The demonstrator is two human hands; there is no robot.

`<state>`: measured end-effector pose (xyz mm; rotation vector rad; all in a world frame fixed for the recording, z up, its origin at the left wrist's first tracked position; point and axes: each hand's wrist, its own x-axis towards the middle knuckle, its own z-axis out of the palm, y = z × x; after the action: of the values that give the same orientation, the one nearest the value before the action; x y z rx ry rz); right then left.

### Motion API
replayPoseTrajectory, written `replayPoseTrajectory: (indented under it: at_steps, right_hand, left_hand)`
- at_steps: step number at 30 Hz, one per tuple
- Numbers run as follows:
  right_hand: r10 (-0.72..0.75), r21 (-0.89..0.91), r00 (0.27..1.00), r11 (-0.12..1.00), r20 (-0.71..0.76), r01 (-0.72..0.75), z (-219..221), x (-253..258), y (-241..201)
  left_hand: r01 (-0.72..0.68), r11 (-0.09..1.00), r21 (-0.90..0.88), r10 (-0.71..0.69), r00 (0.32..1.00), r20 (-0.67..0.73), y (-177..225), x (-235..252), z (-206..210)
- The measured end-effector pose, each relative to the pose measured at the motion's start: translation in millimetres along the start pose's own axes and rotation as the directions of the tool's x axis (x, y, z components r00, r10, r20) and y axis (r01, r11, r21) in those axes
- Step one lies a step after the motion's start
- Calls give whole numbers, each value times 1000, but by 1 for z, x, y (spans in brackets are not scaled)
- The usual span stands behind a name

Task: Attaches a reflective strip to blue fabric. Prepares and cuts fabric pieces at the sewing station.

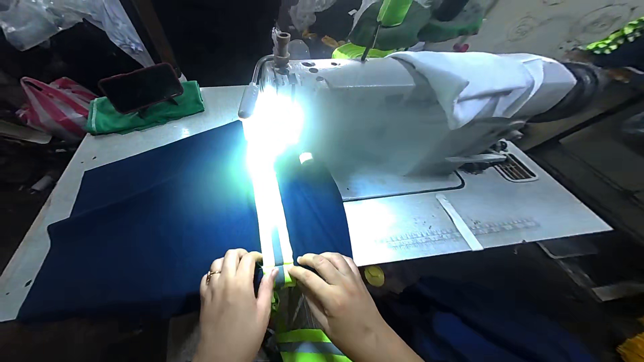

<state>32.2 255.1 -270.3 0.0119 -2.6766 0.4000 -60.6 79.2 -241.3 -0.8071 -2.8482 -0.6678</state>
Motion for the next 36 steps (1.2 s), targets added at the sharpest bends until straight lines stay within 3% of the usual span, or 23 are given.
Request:
replayPoseTrajectory:
  at_steps: [3, 6, 10, 13, 17, 23, 36]
  right_hand:
    - [152, 112, 988, 982, 1, -151, -3, 8, -1]
    - [310, 166, 949, 934, 59, -315, -6, 18, 0]
    - [359, 205, 925, 903, 123, -378, -6, 27, -5]
    - [398, 280, 906, 862, 146, -423, -5, 30, -9]
    - [453, 388, 864, 772, 219, -503, -6, 32, -8]
    - [474, 382, 837, 745, 274, -547, -9, 37, -10]
    - [482, 359, 815, 734, 323, -577, -11, 42, -11]
  left_hand:
    - [27, 998, -49, -27, 1000, 1, 5, 6, 13]
    - [98, 966, -238, -88, 995, 54, 6, 8, 14]
    - [282, 776, -563, -182, 956, 229, 5, 13, 4]
    - [341, 650, -679, -186, 938, 294, 5, 14, 3]
    - [408, 533, -741, -188, 911, 366, 5, 14, 4]
    - [426, 427, -798, -195, 905, 379, 5, 15, 4]
    - [424, 312, -850, -252, 900, 357, 14, 15, 8]
